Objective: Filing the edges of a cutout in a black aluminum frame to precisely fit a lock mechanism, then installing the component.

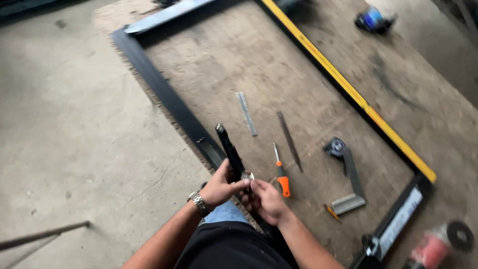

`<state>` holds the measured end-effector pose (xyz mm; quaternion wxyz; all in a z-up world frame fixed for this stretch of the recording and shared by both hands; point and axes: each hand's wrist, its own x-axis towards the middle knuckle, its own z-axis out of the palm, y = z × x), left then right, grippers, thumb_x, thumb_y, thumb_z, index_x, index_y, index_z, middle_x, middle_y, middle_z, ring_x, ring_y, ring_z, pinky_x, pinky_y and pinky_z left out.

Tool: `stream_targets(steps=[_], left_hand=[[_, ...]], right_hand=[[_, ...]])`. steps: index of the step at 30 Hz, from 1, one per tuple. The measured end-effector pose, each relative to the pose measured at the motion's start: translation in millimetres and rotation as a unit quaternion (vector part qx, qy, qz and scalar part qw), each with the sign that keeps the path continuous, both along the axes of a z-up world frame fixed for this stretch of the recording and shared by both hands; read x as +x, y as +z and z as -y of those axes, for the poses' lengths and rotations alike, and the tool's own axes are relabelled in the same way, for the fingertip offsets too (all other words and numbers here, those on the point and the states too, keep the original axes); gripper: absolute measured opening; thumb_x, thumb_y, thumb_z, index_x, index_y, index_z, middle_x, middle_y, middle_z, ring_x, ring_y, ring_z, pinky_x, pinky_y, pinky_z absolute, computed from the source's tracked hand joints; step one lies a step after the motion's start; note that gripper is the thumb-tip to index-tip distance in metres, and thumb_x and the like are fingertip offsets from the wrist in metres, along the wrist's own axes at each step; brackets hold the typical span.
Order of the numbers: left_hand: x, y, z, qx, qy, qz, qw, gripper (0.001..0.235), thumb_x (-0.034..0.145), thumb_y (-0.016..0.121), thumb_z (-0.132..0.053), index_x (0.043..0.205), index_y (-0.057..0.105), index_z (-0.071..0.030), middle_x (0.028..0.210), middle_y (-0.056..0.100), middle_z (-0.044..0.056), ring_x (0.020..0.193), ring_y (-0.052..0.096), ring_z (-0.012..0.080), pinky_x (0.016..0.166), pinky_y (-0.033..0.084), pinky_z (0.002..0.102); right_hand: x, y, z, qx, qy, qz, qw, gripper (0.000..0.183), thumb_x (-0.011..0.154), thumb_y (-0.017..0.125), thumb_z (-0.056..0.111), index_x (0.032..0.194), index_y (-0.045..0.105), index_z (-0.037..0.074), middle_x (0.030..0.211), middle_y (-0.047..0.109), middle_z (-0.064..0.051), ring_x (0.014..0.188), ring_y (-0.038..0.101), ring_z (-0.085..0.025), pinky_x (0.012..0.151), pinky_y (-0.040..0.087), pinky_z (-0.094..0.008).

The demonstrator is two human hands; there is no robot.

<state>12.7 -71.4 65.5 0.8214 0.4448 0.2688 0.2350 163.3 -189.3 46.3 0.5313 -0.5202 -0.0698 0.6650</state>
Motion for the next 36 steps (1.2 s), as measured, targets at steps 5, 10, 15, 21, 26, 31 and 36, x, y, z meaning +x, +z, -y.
stream_targets(steps=[5,10,15,21,26,31,36], left_hand=[[47,-36,-19,0.074,0.024,-0.112,0.991,0.048,0.081,0.083,-0.009,0.122,0.058,-0.009,0.098,0.068,0.005,0.081,0.062,0.0118,0.067,0.055,0.026],[68,-35,-47,-0.12,-0.085,0.008,0.989,0.066,0.086,0.07,0.011,0.142,0.044,-0.012,0.118,0.066,0.011,0.114,0.072,0.0263,0.073,0.062,0.035],[109,-56,-61,-0.04,-0.081,-0.138,0.986,0.046,0.085,0.078,0.008,0.109,0.045,-0.012,0.098,0.07,0.01,0.085,0.07,0.0175,0.061,0.054,0.028],[117,9,-82,0.061,-0.145,-0.379,0.912,0.098,0.081,0.081,-0.001,0.155,0.02,-0.021,0.118,0.06,0.009,0.082,0.074,0.0171,0.069,0.064,0.032],[114,-45,-155,0.382,-0.28,-0.421,0.774,0.102,0.081,0.073,-0.014,0.16,0.011,-0.035,0.124,0.058,0.015,0.094,0.068,0.0344,0.071,0.059,0.047],[125,-71,-221,0.72,-0.382,-0.28,0.507,0.076,0.088,0.056,-0.007,0.154,0.04,-0.042,0.156,0.042,0.008,0.138,0.041,0.0292,0.105,0.043,0.054],[131,-108,-234,0.813,-0.328,-0.047,0.479,0.021,0.086,0.072,-0.012,0.103,0.076,-0.023,0.106,0.071,0.001,0.097,0.065,0.0255,0.114,0.038,0.054]], right_hand=[[34,-54,-7,-0.034,-0.067,0.248,0.966,0.024,0.097,0.065,0.028,0.104,0.078,0.009,0.084,0.075,-0.005,0.072,0.066,-0.015,0.062,0.055,-0.03],[71,-20,28,-0.034,-0.089,0.679,0.728,0.022,0.09,0.071,0.027,0.108,0.075,0.013,0.093,0.074,-0.005,0.079,0.074,-0.021,0.076,0.057,-0.036],[94,-74,44,-0.192,0.107,0.666,0.712,0.077,0.079,0.072,0.057,0.146,0.051,0.024,0.123,0.063,-0.011,0.108,0.065,-0.041,0.091,0.051,-0.055],[92,-73,46,-0.153,0.044,0.662,0.732,0.054,0.082,0.077,0.03,0.132,0.063,0.017,0.109,0.066,-0.011,0.097,0.068,-0.038,0.085,0.055,-0.049],[70,-17,16,-0.179,-0.098,0.668,0.715,0.048,0.087,0.072,0.032,0.131,0.065,0.014,0.112,0.073,-0.011,0.097,0.071,-0.034,0.087,0.054,-0.041],[45,49,1,-0.174,-0.238,0.683,0.668,0.038,0.091,0.079,0.025,0.123,0.068,0.007,0.095,0.072,-0.007,0.07,0.062,-0.017,0.07,0.053,-0.031],[32,100,-25,-0.186,-0.253,0.689,0.653,0.034,0.101,0.069,0.031,0.121,0.059,0.005,0.088,0.074,-0.012,0.073,0.075,-0.023,0.061,0.054,-0.032]])
